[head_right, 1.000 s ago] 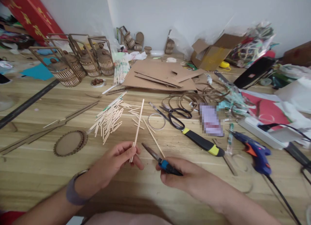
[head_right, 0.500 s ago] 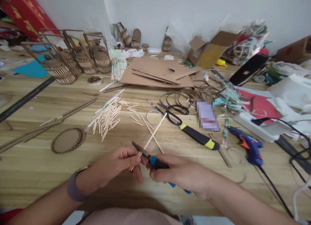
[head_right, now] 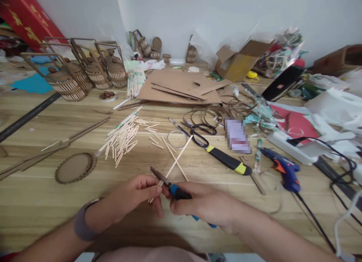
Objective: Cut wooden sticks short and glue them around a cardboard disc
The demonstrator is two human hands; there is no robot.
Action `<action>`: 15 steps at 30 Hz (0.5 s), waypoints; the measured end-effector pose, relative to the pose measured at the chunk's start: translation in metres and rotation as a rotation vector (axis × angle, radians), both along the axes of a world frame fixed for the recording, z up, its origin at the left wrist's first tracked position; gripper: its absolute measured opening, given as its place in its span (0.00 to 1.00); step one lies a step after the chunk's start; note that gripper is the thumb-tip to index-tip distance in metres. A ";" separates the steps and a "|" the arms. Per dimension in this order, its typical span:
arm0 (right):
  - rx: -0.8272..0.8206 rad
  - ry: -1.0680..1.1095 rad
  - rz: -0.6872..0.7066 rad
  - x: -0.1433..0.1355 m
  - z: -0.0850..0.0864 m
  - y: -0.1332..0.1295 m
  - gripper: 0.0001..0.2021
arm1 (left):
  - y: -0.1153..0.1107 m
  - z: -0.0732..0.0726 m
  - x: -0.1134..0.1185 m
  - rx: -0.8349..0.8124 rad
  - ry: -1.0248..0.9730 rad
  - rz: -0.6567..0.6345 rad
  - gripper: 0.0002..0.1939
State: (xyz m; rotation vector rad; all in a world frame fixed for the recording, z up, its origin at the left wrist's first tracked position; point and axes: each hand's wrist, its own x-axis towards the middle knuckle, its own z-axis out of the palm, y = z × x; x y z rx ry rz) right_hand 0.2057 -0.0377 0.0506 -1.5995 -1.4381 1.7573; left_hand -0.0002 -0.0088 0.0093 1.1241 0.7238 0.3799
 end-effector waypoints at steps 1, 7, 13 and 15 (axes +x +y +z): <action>-0.065 0.012 0.036 0.000 0.000 0.000 0.09 | 0.000 0.000 0.000 0.005 0.005 0.000 0.21; -0.121 -0.012 0.108 -0.002 -0.002 0.001 0.10 | -0.001 -0.001 0.002 0.015 0.051 0.003 0.21; -0.099 -0.077 0.124 -0.002 -0.007 0.004 0.09 | 0.002 -0.004 0.004 0.012 0.084 -0.008 0.22; -0.102 -0.098 0.147 -0.001 -0.007 0.005 0.10 | 0.002 -0.004 0.005 -0.001 0.085 -0.002 0.23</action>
